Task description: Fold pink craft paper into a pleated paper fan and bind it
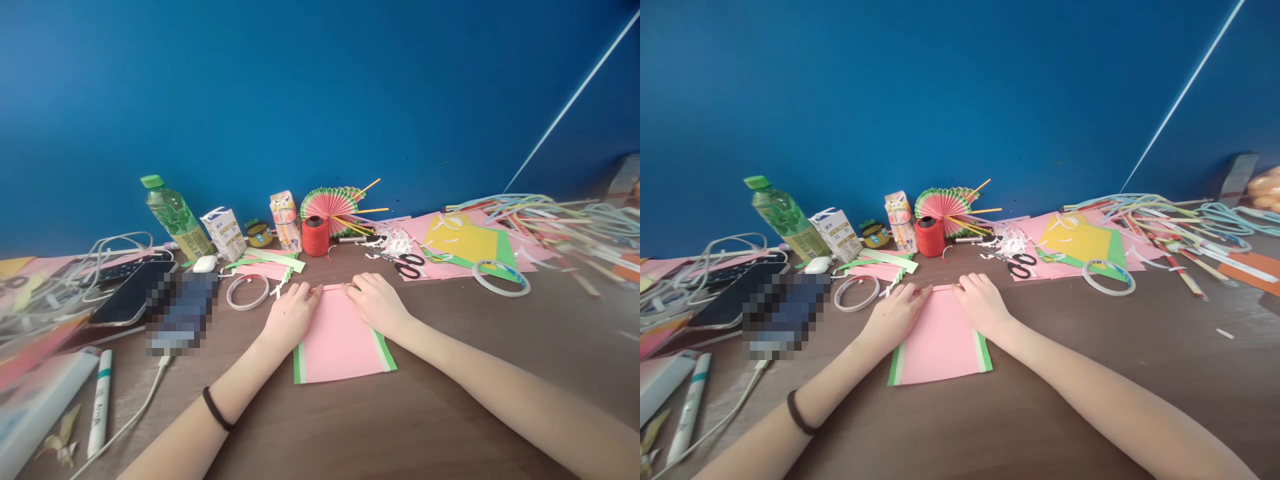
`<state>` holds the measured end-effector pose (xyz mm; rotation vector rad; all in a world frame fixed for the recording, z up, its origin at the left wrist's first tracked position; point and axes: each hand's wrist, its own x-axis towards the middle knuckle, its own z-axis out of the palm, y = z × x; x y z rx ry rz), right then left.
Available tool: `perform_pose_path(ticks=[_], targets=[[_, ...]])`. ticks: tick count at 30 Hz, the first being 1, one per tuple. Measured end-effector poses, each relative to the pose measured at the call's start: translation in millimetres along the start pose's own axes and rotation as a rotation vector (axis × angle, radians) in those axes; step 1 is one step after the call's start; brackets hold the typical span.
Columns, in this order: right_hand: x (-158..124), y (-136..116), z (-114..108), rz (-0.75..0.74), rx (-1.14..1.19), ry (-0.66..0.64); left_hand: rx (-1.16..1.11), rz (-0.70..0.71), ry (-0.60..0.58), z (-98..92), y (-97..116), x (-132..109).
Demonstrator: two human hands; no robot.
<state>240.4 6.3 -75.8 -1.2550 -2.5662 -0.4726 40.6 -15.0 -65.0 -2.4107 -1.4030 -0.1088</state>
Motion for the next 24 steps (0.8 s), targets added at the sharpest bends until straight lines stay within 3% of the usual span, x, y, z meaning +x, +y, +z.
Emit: perform_pose_path(ticks=[14, 24], targets=[[3.0, -4.2, -9.7, -0.056, -0.104, -0.132, -0.098, -0.016, 0.046, -1.9, -6.1, -0.9], [0.9, -3.0, -6.1, 0.044, 0.007, -0.115, -0.123, -0.018, 0.069, -0.9, -3.8, 1.7]])
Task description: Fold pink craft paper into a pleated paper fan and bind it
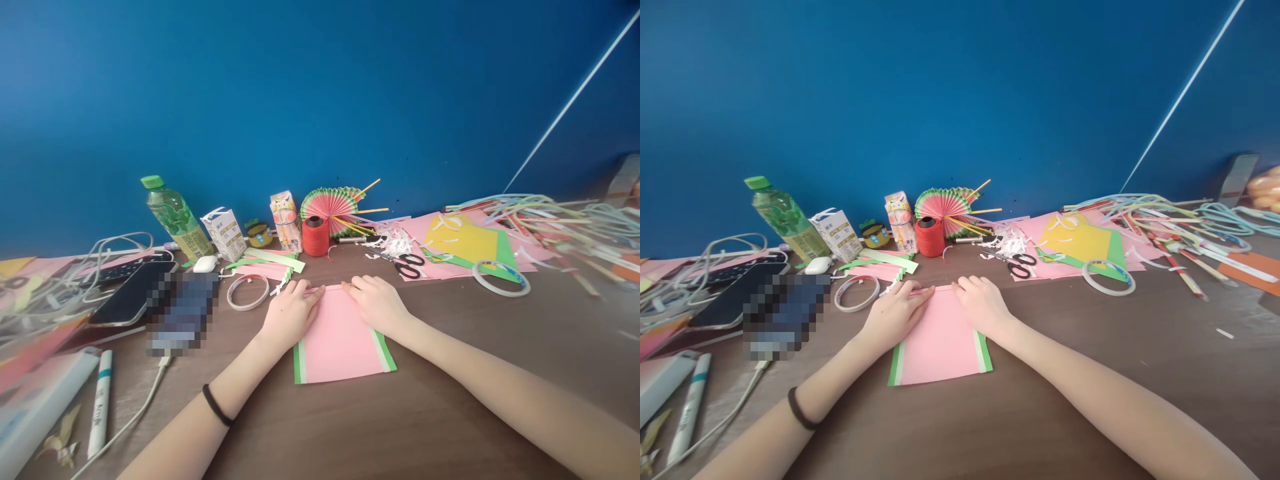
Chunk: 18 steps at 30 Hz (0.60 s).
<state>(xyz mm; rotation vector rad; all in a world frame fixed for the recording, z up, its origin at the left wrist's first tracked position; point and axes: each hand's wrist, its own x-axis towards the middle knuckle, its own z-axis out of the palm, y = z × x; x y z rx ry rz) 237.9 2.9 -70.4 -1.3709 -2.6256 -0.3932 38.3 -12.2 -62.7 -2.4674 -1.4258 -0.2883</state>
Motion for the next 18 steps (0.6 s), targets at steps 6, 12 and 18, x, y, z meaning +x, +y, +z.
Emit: perform_pose_path(ticks=[6, 12, 18], targets=[[0.4, 2.3, 5.8, 0.0, 0.093, 0.043, -0.035, -0.075, -0.011, 1.0, 0.8, 0.9], [3.4, 17.9, 14.1, 0.187, 0.768, 0.183, -0.126, -0.055, 0.012, 4.2, -9.8, 0.5], [8.0, 23.7, 13.6, 0.302, 0.967, 0.221, -0.241, -0.05, -0.01, 2.2, -15.2, 1.2]])
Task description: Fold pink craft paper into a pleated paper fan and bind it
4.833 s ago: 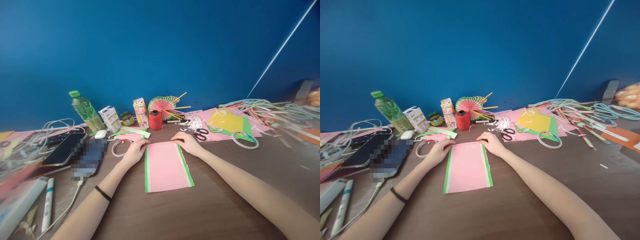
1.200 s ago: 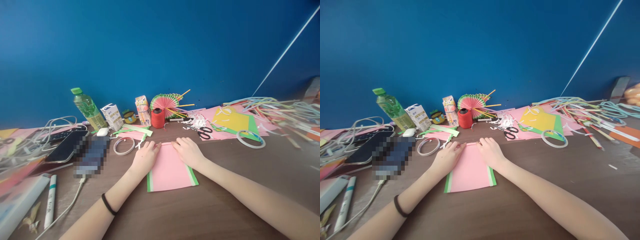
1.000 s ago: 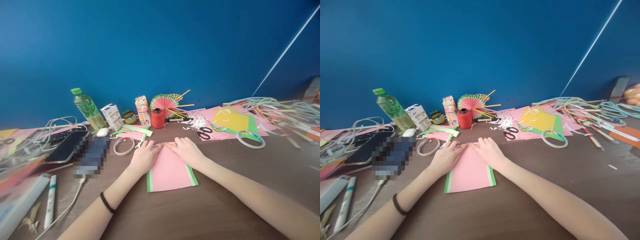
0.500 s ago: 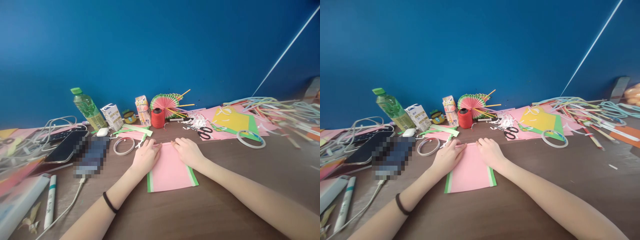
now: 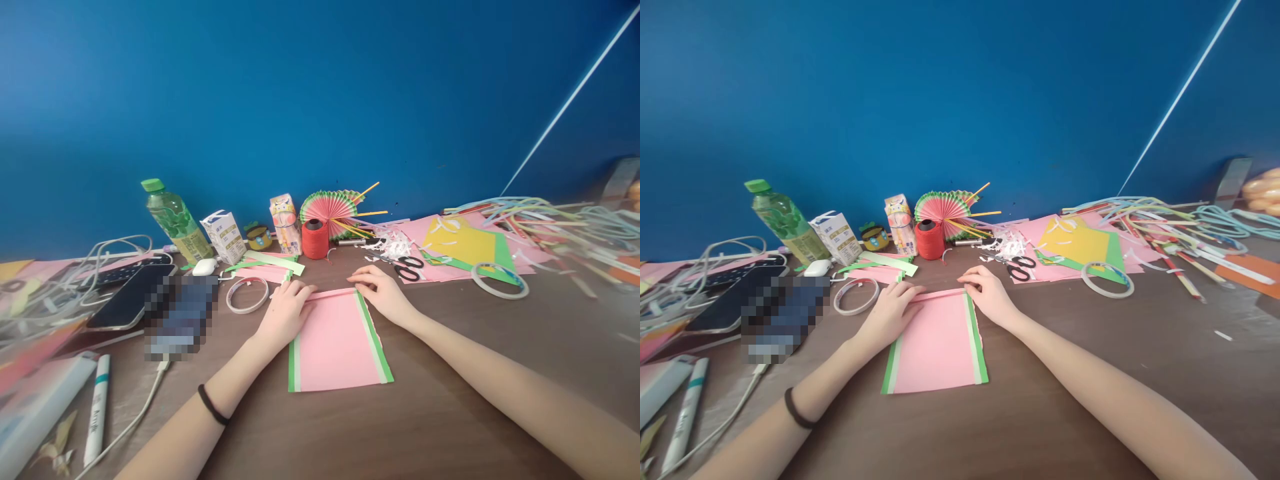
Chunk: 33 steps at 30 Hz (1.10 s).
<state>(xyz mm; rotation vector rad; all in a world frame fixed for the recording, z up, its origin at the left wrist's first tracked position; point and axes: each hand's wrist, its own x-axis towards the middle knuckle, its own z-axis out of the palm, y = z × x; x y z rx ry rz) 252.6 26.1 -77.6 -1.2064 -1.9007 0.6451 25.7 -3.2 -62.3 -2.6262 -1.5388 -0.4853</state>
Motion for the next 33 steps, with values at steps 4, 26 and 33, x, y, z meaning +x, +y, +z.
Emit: perform_pose_path(ticks=[4, 26, 33], targets=[[-0.4, -2.9, 1.0, -0.013, 0.01, -0.09, -0.041, 0.012, -0.009, -2.4, -1.2, -0.1], [7.3, -26.3, -22.5, -0.037, 0.068, -0.165, -0.264, -0.029, -0.033, -38.5, -4.5, 12.2], [5.4, -48.0, -35.8, -0.159, -0.305, 0.007, -0.035, -0.012, 0.15, -52.7, -1.8, 11.3]])
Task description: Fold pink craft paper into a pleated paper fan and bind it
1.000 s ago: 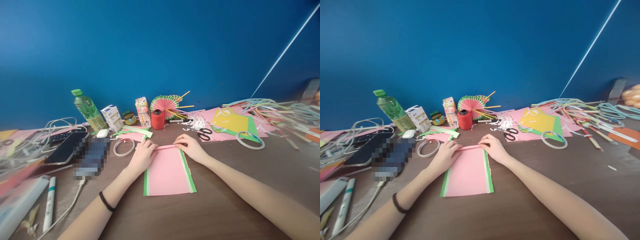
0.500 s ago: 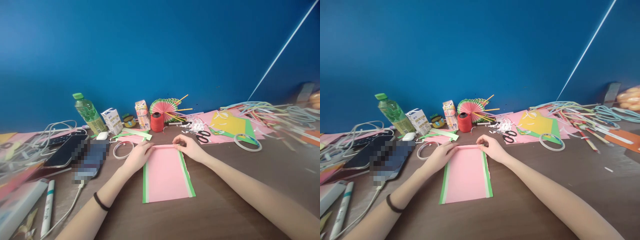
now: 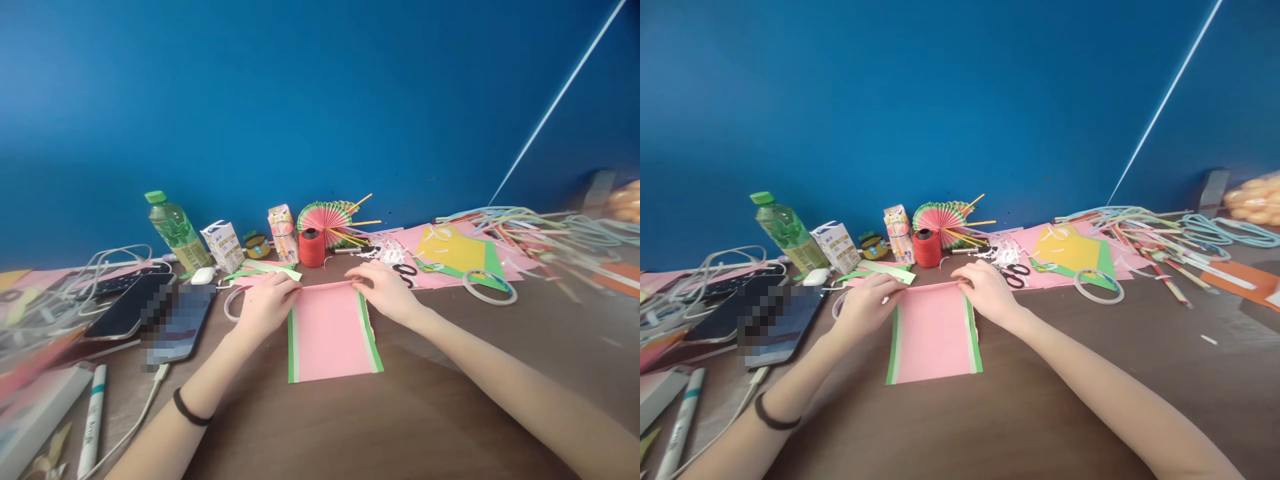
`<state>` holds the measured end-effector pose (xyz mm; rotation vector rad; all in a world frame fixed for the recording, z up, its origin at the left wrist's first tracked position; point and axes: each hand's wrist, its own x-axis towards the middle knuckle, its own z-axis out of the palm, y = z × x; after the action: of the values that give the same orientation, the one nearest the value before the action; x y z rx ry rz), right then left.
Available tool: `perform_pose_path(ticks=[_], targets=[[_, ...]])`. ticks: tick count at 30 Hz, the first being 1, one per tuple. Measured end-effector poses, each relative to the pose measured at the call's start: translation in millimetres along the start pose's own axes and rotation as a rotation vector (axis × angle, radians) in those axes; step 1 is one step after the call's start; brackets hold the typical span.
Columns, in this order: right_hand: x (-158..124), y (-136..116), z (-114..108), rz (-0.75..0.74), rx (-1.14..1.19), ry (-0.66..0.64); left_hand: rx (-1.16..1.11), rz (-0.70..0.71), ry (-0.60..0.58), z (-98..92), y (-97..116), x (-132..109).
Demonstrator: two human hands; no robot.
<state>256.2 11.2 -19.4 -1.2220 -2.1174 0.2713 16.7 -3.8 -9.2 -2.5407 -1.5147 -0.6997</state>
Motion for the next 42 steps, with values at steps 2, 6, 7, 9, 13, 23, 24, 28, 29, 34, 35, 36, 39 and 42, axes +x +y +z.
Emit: perform_pose_path(ticks=[2, 6, 7, 9, 13, 23, 24, 28, 29, 34, 35, 36, 39, 42], targets=[[0.7, -3.1, -6.0, -0.031, -0.017, 0.068, 0.049, -0.013, 0.037, -3.6, 1.7, -0.7], [0.3, -9.9, -18.0, -0.113, 0.063, 0.167, 0.067, 0.006, 0.114, -8.8, 5.4, -3.4], [-0.1, -11.7, -20.9, -0.135, 0.071, 0.186, 0.071, 0.009, 0.147, -10.1, 6.2, -4.1], [-0.9, -14.6, -26.1, -0.159, 0.056, 0.223, 0.079, 0.019, 0.215, -13.0, 6.8, -5.5], [-0.6, -15.3, -35.1, -0.207, -0.018, 0.19, 0.161, 0.123, 0.223, -17.9, 5.2, -6.2], [3.9, 4.7, -34.2, -0.026, 0.01, -0.495, 0.252, 0.274, -0.253, -0.7, 6.3, -3.7], [3.9, 6.4, -32.2, 0.009, 0.028, -0.558, 0.192, 0.232, -0.274, 1.2, 6.0, -3.7], [3.7, 13.3, -22.5, 0.076, 0.126, -0.654, -0.011, 0.092, -0.374, 6.1, 3.6, -3.5], [3.5, 15.5, -19.8, 0.084, 0.152, -0.662, -0.044, 0.079, -0.397, 7.0, 3.1, -3.3], [2.1, 27.9, -6.9, 0.084, 0.21, -0.74, -0.225, 0.051, -0.47, 13.0, 2.1, -2.6], [2.0, 29.9, -5.0, 0.076, 0.206, -0.749, -0.266, 0.035, -0.482, 14.6, 1.8, -2.7], [1.9, 31.4, -3.6, 0.071, 0.202, -0.756, -0.308, 0.011, -0.495, 16.4, 1.4, -2.9], [1.9, 33.7, -1.1, 0.074, 0.193, -0.776, -0.439, -0.089, -0.543, 21.9, -1.1, -4.2], [1.5, 35.2, 0.2, 0.095, 0.193, -0.804, -0.521, -0.148, -0.578, 25.6, -3.3, -5.0]])
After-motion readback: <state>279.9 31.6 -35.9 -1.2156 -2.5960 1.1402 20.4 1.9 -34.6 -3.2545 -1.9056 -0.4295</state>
